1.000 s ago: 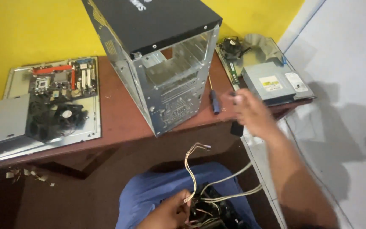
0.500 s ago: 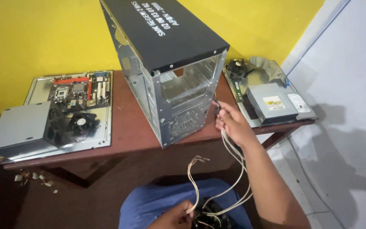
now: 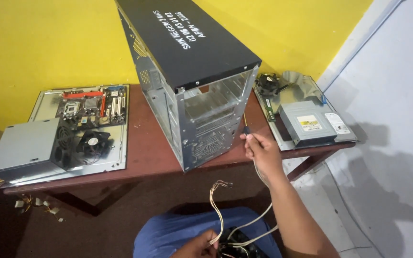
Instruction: The person uses a screwdriver to fasten screws into the back of a computer case. They then place a fan onto a motherboard and insert a front panel with wires into the case.
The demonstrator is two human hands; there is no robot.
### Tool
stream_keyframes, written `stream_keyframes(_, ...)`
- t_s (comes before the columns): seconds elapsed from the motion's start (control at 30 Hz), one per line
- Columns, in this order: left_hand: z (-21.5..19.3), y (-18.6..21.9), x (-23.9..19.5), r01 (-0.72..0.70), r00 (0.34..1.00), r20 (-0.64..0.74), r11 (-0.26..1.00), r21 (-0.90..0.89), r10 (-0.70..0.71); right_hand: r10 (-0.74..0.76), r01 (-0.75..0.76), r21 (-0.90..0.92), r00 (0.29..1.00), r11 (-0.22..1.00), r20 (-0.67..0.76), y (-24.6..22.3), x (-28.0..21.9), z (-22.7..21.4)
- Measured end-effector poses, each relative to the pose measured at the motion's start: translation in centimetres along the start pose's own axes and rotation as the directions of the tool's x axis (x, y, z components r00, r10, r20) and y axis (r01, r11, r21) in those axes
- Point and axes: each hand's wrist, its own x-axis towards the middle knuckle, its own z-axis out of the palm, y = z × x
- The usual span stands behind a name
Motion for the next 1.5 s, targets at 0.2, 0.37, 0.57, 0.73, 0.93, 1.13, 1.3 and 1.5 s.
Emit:
stream_keyframes(0.2,-0.2,-1.3,0.6,-0.079,0.996,0.03,0.996,-0.038,0.08,0.143,-0.126,0.094,0.97,0.988,-0.199,2.3,-0.3,2.0)
stream_keyframes(0.37,-0.2,-1.5,0.7,-0.053,0.998,0.038,0.995,-0.084,0.056,0.127,-0.032,0.272,0.932,0.962,-0.338,3.4,0.1,3.8)
stream_keyframes(0.57,-0.4,-6.6,3.5,0.052,0.998,0.034,0.96,-0.277,-0.044,0.249,-0.097,0.433,0.918,0.896,-0.31,2.4,-0.3,5.3)
stream_keyframes(0.73,-0.6,-6.4,3.5,0.058,0.998,0.052,0.941,-0.332,-0.043,0.37,-0.17,0.657,0.912,0.735,-0.178,8.5,4.9,3.0)
stream_keyframes(0.93,-0.3,-4.4,1.5,-0.122,0.991,0.041,0.979,-0.161,0.13,0.517,-0.303,0.769,0.855,0.563,-0.042,4.3,6.0,2.1)
stream_keyframes(1.13,0.6,2.4,-1.9,0.021,0.999,-0.045,0.997,-0.071,-0.024,0.303,-0.296,0.618,0.948,0.728,0.097,7.1,7.0,-0.7)
stream_keyframes(1.3,0.8,3.8,-2.3,0.128,0.991,-0.033,0.988,-0.084,-0.131,0.276,-0.265,0.127,0.958,0.956,-0.082,3.7,4.0,0.5)
stream_keyframes(1.5,1.2,0.3,-1.0,-0.063,0.996,-0.066,0.988,-0.141,0.054,0.209,-0.208,-0.233,0.978,0.95,-0.018,5.6,2.7,-1.8)
